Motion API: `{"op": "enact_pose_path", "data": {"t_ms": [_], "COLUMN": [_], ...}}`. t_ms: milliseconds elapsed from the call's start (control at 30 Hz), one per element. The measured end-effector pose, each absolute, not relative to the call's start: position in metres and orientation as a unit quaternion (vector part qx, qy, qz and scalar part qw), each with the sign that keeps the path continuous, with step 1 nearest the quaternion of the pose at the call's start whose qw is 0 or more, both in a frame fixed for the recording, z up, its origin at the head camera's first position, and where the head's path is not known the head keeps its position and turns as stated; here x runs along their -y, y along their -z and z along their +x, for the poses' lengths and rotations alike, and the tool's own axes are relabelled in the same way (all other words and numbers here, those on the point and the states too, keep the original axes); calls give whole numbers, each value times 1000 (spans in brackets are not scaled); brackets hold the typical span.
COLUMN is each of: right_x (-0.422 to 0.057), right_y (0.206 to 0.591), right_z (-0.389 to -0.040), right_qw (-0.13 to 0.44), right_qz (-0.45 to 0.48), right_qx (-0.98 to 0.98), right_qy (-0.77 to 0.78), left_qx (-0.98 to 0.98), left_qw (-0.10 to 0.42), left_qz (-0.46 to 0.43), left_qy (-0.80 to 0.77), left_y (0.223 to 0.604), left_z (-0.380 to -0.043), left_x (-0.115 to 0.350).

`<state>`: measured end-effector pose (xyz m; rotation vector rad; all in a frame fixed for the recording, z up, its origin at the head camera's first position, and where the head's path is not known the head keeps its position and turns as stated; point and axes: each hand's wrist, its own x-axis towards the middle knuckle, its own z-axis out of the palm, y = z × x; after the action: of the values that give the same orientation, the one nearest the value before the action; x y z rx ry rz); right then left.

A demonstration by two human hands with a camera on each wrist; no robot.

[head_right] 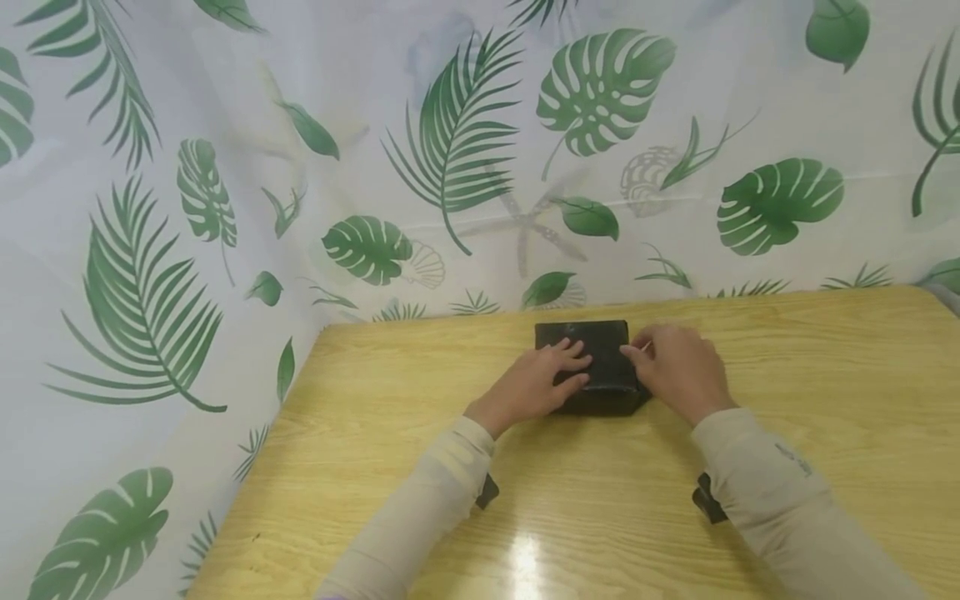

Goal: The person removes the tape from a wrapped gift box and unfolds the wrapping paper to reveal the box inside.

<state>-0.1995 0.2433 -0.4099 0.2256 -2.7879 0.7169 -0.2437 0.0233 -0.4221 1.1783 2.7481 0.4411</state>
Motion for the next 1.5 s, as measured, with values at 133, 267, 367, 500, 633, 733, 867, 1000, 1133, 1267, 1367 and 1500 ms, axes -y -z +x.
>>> {"op": "enact_pose_path", "data": {"t_ms": [133, 267, 367, 500, 633, 733, 867, 1000, 1133, 1267, 1367, 1500], "right_x": [-238, -230, -225, -219, -215, -214, -214, -215, -215, -218, -220, -221], "right_y": [407, 405, 406, 407, 405, 404, 404, 404, 404, 403, 404, 406], "right_z": [-196, -194, -192, -190, -188, -187, -188, -189, -190, -191, -191, -191], "right_qw": [107, 70, 41, 36, 41, 40, 41, 40, 41, 40, 43, 50], "right_qz": [99, 111, 114, 113, 106, 100, 89, 81, 80, 77, 77, 81], "right_qx": [955, 957, 961, 966, 969, 970, 972, 974, 975, 977, 976, 974], "right_qy": [-258, -259, -250, -230, -220, -216, -211, -207, -201, -196, -199, -208], "left_qx": [-908, -909, -910, -909, -910, -909, -906, -905, -906, -908, -911, -916], "left_qw": [52, 42, 35, 25, 22, 17, -15, -37, -37, -40, -41, -33], "left_qz": [390, 390, 391, 396, 400, 405, 420, 424, 420, 417, 410, 399], "left_qy": [-143, -138, -133, -126, -112, -95, -53, -21, -18, -21, -26, -38], "left_y": [422, 423, 423, 422, 420, 420, 419, 418, 419, 420, 421, 421], "left_z": [-243, -243, -243, -241, -240, -239, -240, -241, -241, -241, -241, -239], "left_x": [-24, -24, -24, -25, -25, -25, -26, -27, -25, -24, -23, -21]}}
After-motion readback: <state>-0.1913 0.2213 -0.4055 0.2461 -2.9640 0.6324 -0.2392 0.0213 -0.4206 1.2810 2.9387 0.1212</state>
